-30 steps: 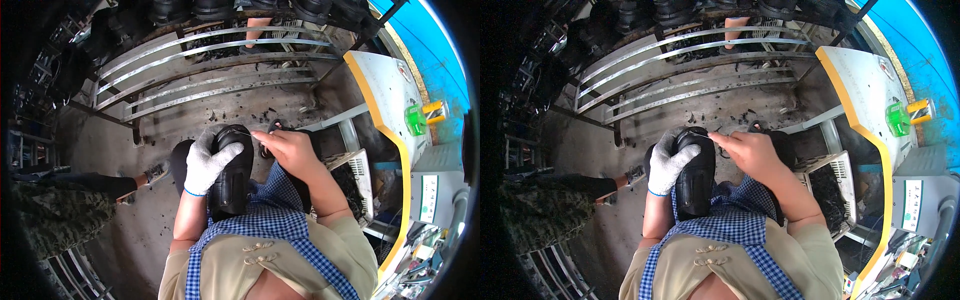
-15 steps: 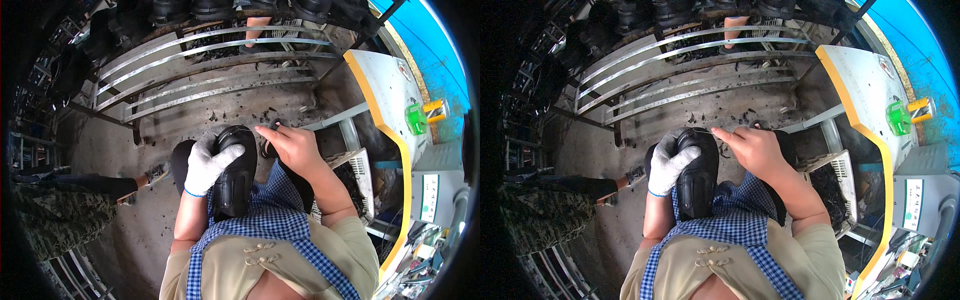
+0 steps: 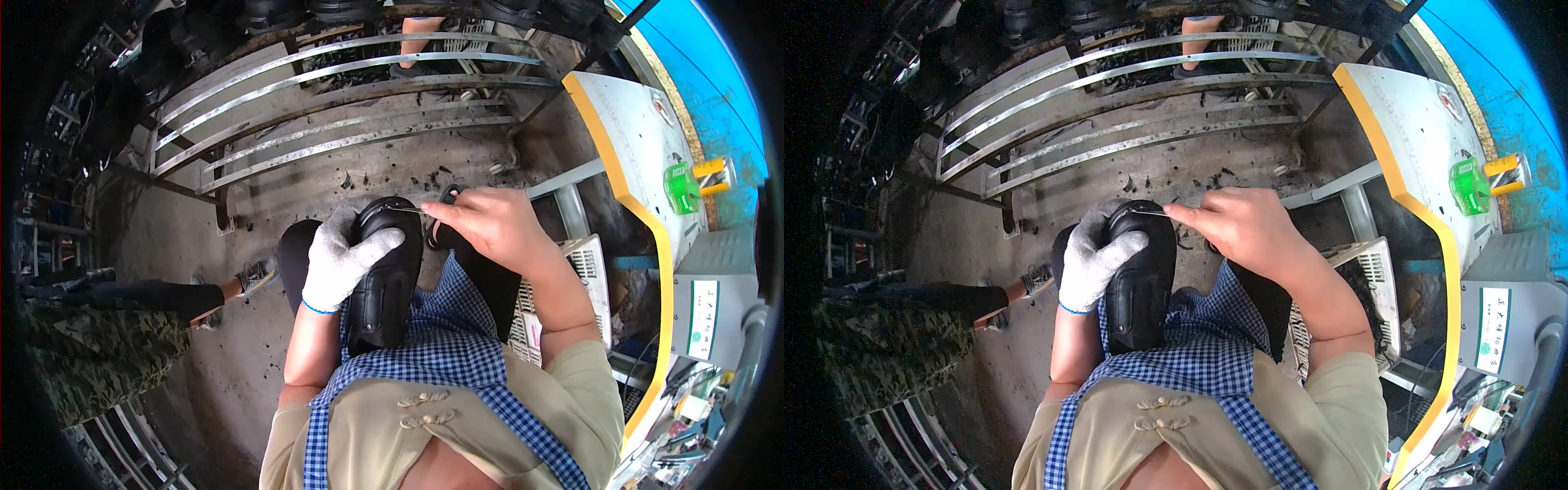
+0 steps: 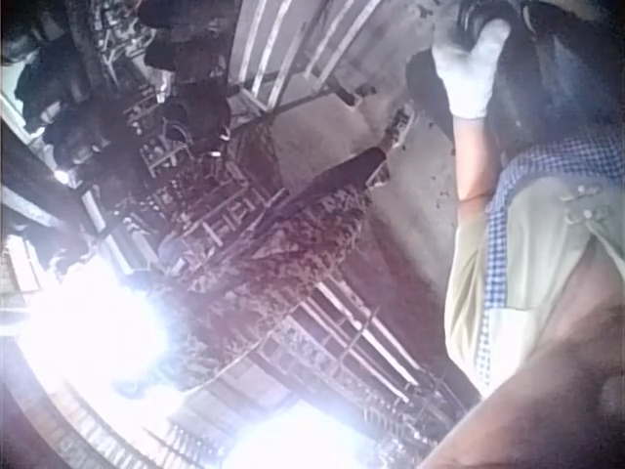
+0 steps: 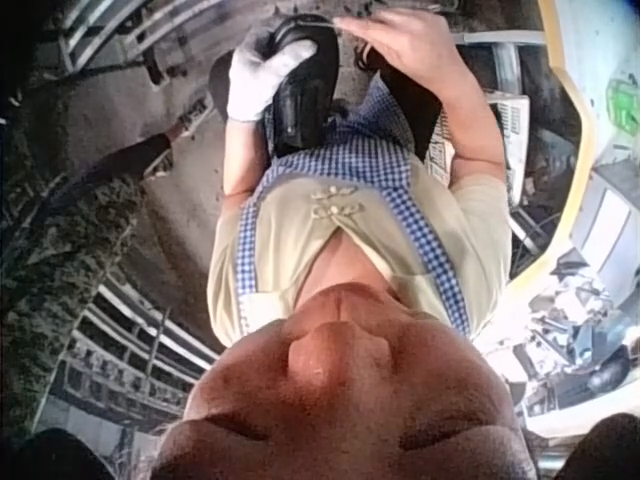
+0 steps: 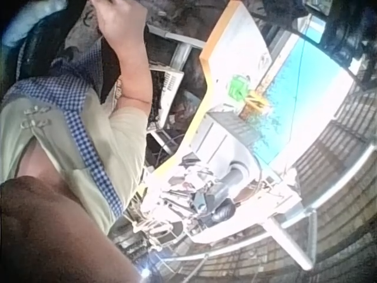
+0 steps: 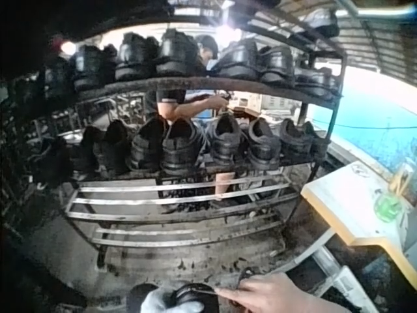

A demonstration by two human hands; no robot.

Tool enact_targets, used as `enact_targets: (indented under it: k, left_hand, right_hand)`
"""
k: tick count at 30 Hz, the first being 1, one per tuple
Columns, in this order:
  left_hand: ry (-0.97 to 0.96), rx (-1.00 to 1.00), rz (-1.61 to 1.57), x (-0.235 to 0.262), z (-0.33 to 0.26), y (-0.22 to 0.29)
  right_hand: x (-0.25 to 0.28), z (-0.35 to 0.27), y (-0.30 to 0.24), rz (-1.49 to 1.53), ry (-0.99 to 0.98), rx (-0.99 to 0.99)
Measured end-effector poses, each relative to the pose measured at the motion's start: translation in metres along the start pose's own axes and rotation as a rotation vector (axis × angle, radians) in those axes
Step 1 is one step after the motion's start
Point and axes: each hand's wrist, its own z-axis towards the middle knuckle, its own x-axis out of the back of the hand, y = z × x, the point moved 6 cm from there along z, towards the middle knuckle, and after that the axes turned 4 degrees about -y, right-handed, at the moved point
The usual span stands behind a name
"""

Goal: Trim excess material from the edges of shoes using a small knife.

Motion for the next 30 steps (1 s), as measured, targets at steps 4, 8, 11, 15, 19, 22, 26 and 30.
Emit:
enact_targets:
  k: [4, 8, 11, 15, 19, 22, 26, 30]
  left_hand:
    - [-0.004, 0.074, -0.028, -0.001, -0.001, -0.002]
    - [0.024, 0.045, 0.049, 0.001, -0.002, -0.003]
    - [0.036, 0.057, 0.062, 0.001, -0.002, -0.003]
    - [0.058, -0.001, 0.061, 0.001, -0.002, -0.006]
    - [0.088, 0.0, 0.122, 0.003, -0.003, -0.007]
    - [0.115, -0.043, 0.135, 0.003, -0.003, -0.002]
    - [0.089, 0.05, 0.059, 0.008, -0.002, -0.01]
    - [0.058, 0.066, 0.056, 0.008, -0.001, -0.01]
  right_hand:
    - [0.001, 0.004, -0.004, -0.054, 0.005, -0.006]
    - [-0.012, -0.002, -0.002, -0.042, 0.008, -0.036]
    - [-0.02, -0.005, -0.001, 0.026, 0.039, -0.059]
    - [-0.031, -0.009, -0.002, 0.061, 0.056, -0.126]
    - [-0.044, -0.013, -0.006, 0.172, 0.049, -0.271]
    - [-0.054, -0.015, -0.005, 0.252, 0.105, -0.305]
    - [-0.041, -0.01, 0.004, 0.427, 0.078, -0.248]
    - [-0.017, -0.01, 0.007, 0.234, -0.011, -0.142]
